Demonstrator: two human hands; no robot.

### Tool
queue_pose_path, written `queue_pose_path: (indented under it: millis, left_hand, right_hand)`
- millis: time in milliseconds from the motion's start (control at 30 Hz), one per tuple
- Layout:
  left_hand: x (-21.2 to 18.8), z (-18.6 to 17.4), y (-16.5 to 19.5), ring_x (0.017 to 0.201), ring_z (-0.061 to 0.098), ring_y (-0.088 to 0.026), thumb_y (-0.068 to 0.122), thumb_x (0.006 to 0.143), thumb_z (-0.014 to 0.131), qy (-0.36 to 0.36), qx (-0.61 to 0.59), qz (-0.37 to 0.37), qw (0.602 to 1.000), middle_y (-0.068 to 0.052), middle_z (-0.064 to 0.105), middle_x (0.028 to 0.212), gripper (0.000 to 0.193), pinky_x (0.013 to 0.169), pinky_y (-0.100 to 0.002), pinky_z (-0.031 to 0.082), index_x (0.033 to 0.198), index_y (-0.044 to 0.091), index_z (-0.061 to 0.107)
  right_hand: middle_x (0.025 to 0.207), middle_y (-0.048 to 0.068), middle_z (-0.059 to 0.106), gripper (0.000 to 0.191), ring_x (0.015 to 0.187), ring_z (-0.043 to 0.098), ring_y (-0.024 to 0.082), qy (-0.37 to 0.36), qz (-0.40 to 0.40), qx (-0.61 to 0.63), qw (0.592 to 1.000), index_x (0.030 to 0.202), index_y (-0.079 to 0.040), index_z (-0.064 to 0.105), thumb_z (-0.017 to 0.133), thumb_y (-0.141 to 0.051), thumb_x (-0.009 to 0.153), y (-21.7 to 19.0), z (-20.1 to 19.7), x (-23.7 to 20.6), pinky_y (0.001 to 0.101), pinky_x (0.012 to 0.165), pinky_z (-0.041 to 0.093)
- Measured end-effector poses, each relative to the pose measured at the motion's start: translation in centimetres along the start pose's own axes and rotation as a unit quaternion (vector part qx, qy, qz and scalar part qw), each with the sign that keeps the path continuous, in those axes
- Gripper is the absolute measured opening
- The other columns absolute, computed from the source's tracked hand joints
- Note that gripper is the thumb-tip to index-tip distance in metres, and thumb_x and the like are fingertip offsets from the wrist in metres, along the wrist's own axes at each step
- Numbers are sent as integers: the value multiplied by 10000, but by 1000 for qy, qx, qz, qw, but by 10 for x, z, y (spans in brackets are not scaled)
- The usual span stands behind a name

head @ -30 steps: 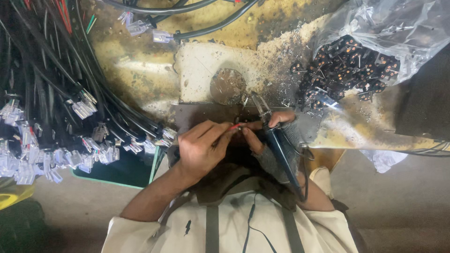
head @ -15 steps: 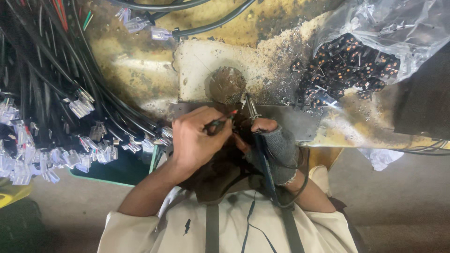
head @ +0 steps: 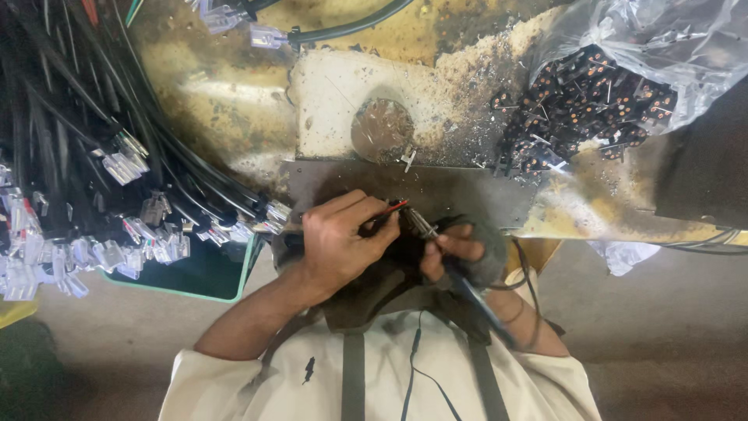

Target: The person uses a soldering iron to join exposed wire ends to small black components on a metal work surface. They repeatedly pick up wires, apply heat, and place the finished units aside.

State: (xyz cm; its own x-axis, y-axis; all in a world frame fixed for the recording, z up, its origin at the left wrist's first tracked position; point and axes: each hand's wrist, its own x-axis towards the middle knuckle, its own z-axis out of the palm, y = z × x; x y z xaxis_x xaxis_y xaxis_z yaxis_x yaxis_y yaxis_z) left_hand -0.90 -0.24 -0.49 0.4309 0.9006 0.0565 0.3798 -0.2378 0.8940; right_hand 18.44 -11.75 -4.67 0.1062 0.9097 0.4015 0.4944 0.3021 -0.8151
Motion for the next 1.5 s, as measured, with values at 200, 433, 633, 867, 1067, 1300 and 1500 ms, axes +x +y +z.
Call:
queue_pose_path:
  millis: [200, 433, 633, 867, 1067, 1300, 1500]
  left_hand:
    - [0, 4, 0, 617, 646, -245, 77, 799, 825, 21, 11, 15, 1000, -87, 646, 758, 144, 559, -348, 509, 878, 36, 711]
    - [1, 5, -1, 620, 650, -239, 80, 797, 812, 15, 20, 11, 1000, -75, 647, 754, 133, 569, -351, 516, 866, 47, 702]
    - [2, 5, -1, 598, 640, -233, 87, 797, 806, 4, 23, -1, 1000, -67, 643, 739, 124, 553, -350, 504, 863, 59, 705]
    - [3, 5, 1, 584, 623, -237, 101, 793, 812, 2, 34, -8, 999, -67, 624, 716, 134, 539, -359, 486, 822, 70, 686]
    - [4, 4, 2, 568, 613, -224, 103, 795, 809, 2, 24, -17, 1000, -62, 617, 706, 127, 521, -351, 471, 833, 71, 692]
    - [4, 4, 1, 571, 614, -218, 105, 793, 809, 0, 23, -7, 1000, -61, 625, 718, 135, 527, -348, 482, 850, 69, 693]
    - [4, 4, 1, 585, 615, -230, 98, 799, 810, 0, 26, -2, 1000, -64, 612, 714, 146, 538, -355, 478, 825, 68, 669]
  right_hand:
    - [746, 43, 622, 165, 688, 654, 133, 140, 552, 402, 717, 885, -102, 537, 635, 29, 862, 16, -15, -24, 223, 606, 507]
    - [625, -28, 604, 268, 651, 643, 105, 205, 713, 635, 215, 650, -165, 571, 552, 72, 774, 34, -29, -37, 294, 658, 563]
    - [697, 65, 608, 225, 659, 647, 126, 44, 571, 393, 720, 762, -72, 533, 585, 100, 896, 32, -15, -64, 245, 558, 507]
    - [735, 23, 650, 189, 741, 671, 130, 157, 641, 663, 353, 842, -91, 601, 573, 89, 889, 34, -29, -46, 276, 678, 550]
    - [821, 41, 645, 143, 801, 661, 159, 157, 619, 597, 486, 904, -54, 595, 593, 88, 915, 27, -29, -61, 266, 689, 549]
    - [858, 36, 633, 195, 782, 650, 138, 164, 619, 587, 495, 909, -96, 584, 602, 96, 942, 54, -27, -96, 247, 693, 561]
    - [830, 54, 628, 232, 792, 659, 171, 178, 669, 575, 436, 856, -127, 576, 569, 95, 921, 36, -27, -73, 257, 689, 580]
